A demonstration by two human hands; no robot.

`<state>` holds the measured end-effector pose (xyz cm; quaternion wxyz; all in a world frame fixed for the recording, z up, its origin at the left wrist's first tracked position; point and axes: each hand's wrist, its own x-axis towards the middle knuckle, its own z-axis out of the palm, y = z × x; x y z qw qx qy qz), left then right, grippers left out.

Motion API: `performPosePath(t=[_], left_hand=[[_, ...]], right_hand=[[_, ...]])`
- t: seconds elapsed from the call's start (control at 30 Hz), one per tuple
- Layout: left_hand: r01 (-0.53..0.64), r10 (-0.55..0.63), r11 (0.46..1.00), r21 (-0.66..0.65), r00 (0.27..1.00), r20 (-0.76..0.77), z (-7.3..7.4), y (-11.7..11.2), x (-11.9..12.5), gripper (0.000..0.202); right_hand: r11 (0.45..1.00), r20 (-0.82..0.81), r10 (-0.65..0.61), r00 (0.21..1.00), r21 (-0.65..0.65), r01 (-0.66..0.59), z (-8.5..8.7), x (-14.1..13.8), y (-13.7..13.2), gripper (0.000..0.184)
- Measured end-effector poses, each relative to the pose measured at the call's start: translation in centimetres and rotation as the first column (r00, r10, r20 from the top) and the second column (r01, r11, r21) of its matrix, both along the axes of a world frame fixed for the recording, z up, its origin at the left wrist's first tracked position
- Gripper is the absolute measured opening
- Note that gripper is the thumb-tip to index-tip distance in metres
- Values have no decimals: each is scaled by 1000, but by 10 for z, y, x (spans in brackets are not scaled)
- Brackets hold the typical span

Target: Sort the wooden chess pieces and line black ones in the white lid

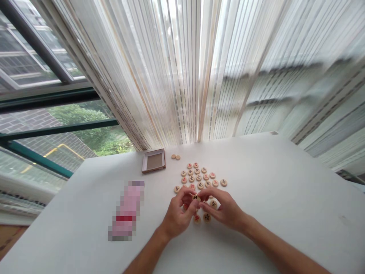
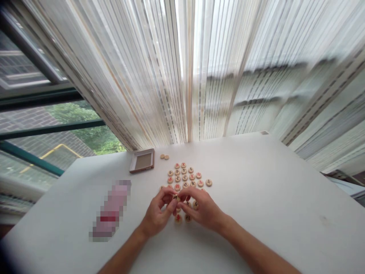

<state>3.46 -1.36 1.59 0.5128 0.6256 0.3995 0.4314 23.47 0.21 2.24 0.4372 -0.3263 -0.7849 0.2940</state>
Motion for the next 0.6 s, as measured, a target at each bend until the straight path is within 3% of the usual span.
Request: performPosePath(t=[0.3,0.6], left_hand=[[-15,15,1000,-20,1000,21,-5,1,-1,23],[-62,63,997,-33,998,2,-6,2,0,28]], right_hand=[[996,32,64,997,-66,-62,-5,0,-2,11],[999,30,22,999,-42,-21,-3,0,-1,17]])
